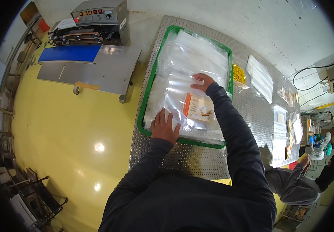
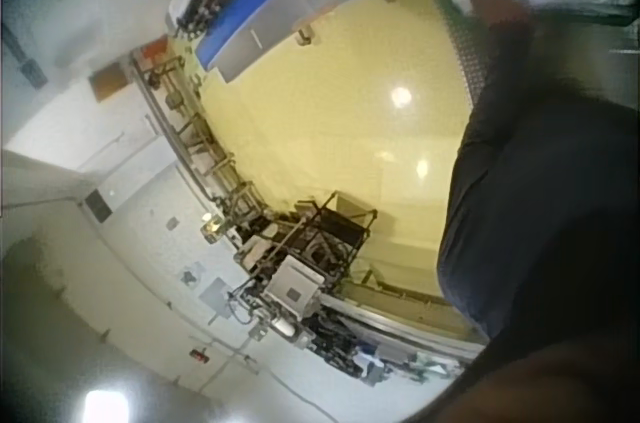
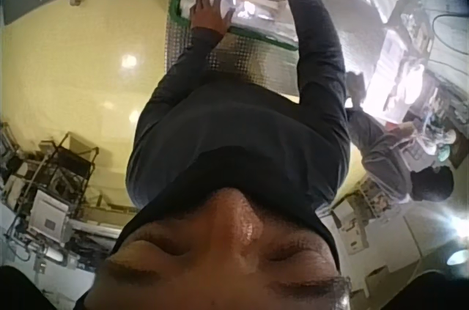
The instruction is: The person places small rectangular items into clear plastic bags on a perforated metal table, then uses a handheld yellow sealing device to seal each bag. Sealed bags are stacked on the table.
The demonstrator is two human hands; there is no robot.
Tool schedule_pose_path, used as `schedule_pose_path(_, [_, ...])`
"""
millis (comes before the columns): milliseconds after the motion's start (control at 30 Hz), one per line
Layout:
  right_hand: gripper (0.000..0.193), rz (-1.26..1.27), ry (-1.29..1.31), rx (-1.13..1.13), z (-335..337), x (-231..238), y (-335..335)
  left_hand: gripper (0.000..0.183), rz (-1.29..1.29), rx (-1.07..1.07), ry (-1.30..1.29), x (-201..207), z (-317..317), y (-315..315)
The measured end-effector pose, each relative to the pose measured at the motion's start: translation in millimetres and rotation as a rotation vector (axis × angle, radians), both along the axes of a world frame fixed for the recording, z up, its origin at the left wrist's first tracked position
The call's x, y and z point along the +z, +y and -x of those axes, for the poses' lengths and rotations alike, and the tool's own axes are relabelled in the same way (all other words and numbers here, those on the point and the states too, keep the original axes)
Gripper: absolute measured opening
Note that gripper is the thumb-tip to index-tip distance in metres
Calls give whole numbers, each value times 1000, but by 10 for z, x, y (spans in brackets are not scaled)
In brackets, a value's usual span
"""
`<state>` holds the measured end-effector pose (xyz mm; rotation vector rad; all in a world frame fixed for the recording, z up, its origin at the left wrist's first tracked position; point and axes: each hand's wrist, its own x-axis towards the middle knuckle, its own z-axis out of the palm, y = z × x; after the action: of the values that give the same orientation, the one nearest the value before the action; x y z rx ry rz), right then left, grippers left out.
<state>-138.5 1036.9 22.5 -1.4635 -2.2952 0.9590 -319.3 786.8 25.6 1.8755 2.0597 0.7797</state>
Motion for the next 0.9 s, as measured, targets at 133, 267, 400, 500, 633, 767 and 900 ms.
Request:
schedule_pose_path(133, [65, -39, -255, 90, 72, 111, 57, 51, -16, 25, 21, 24, 4, -4])
schedule_pose_path(267, [78, -2, -387, 191, 94, 308, 68, 50, -22, 25, 20, 26, -9, -1])
schedule_pose_path(400, [88, 127, -430, 205, 89, 287, 143, 53, 12, 15, -7, 13, -15, 2])
schedule_pose_path(500, [95, 154, -528, 224, 239, 445, 127, 54, 56, 28, -4, 10, -4, -4])
schedule_pose_path(633, [101, 264, -427, 379, 179, 513, 81, 55, 56, 34, 6, 7, -31, -5])
schedule_pose_path(767, [87, 284, -533, 364, 135, 578, 24, 54, 14, 45, 14, -20, -23, -11])
schedule_pose_path(900, [68, 157, -488, 330, 123, 533, -83, 51, -55, 80, 41, -20, -53, -11])
